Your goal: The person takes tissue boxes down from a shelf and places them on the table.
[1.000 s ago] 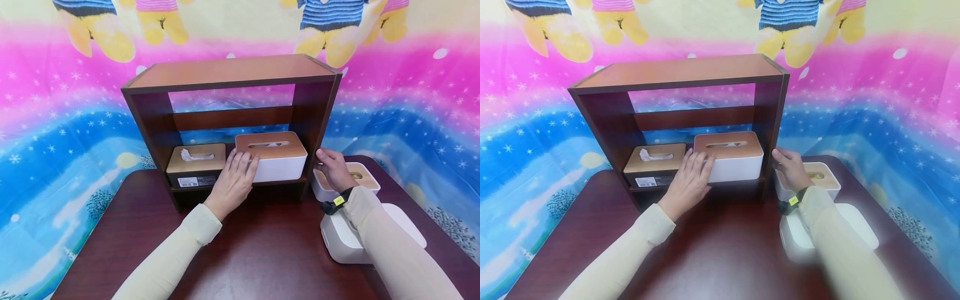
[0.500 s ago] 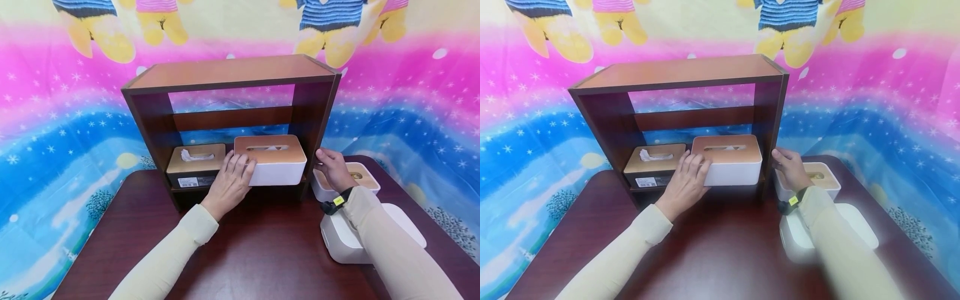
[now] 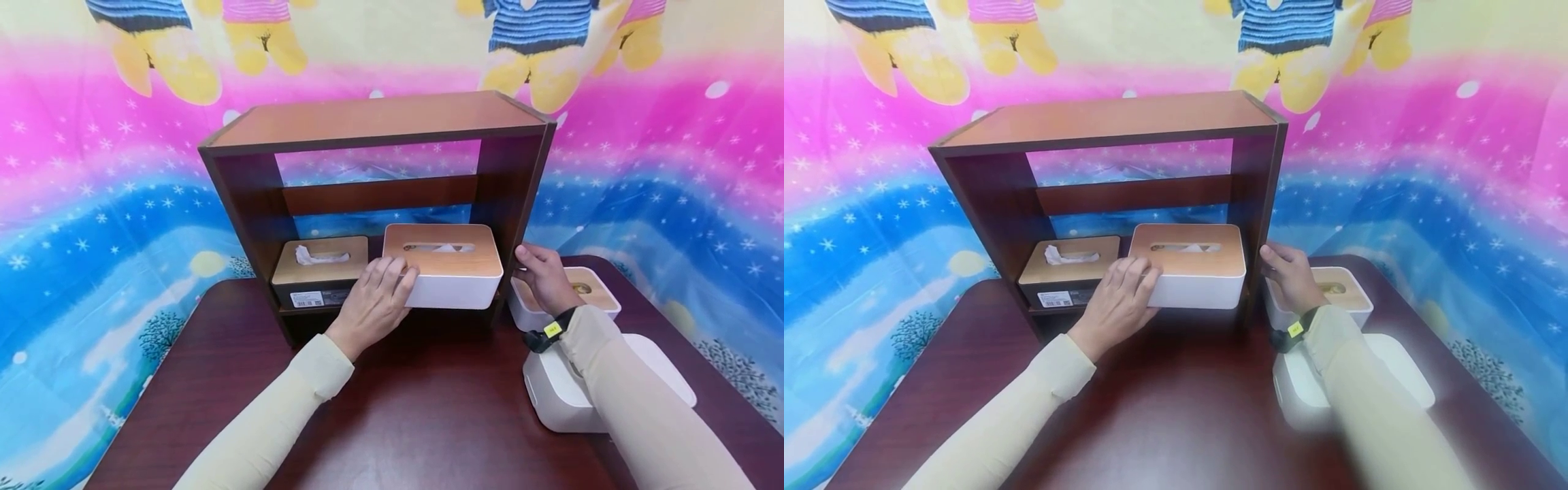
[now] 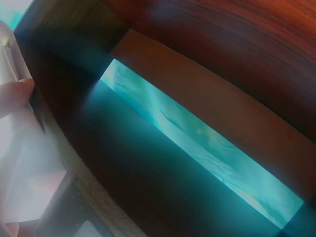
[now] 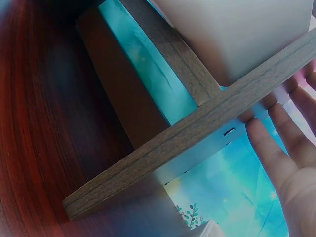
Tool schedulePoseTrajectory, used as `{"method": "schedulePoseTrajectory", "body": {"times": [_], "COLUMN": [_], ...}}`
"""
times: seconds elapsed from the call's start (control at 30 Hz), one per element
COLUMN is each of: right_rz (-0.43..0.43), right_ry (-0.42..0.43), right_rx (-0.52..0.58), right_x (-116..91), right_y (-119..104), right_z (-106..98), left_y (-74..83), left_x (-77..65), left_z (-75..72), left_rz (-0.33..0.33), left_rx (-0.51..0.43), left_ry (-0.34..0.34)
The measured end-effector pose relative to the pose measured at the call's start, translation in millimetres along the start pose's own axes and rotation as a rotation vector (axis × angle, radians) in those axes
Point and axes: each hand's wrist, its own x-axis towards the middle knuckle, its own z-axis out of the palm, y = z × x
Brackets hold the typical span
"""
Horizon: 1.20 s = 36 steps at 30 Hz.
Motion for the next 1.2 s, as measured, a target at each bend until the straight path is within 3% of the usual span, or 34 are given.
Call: {"method": "schedulePoseTrajectory", "body": {"times": [0.53, 1.2], "right_rz": [-0.004, -0.016], "right_ry": [-0.005, 0.021], "right_rx": [0.054, 0.063], "right_x": [0.3, 0.1], "right_y": [2.6, 1.3], "right_z": [-1.0, 1.5], "left_y": [4.6, 11.1], "left_x": [1.7, -2.5], "left_z": [-0.7, -3.3], "left_rz": [-0.003, -0.034], "left_rx": [-0.020, -0.038], "left_ry": [0.058, 0.076]}}
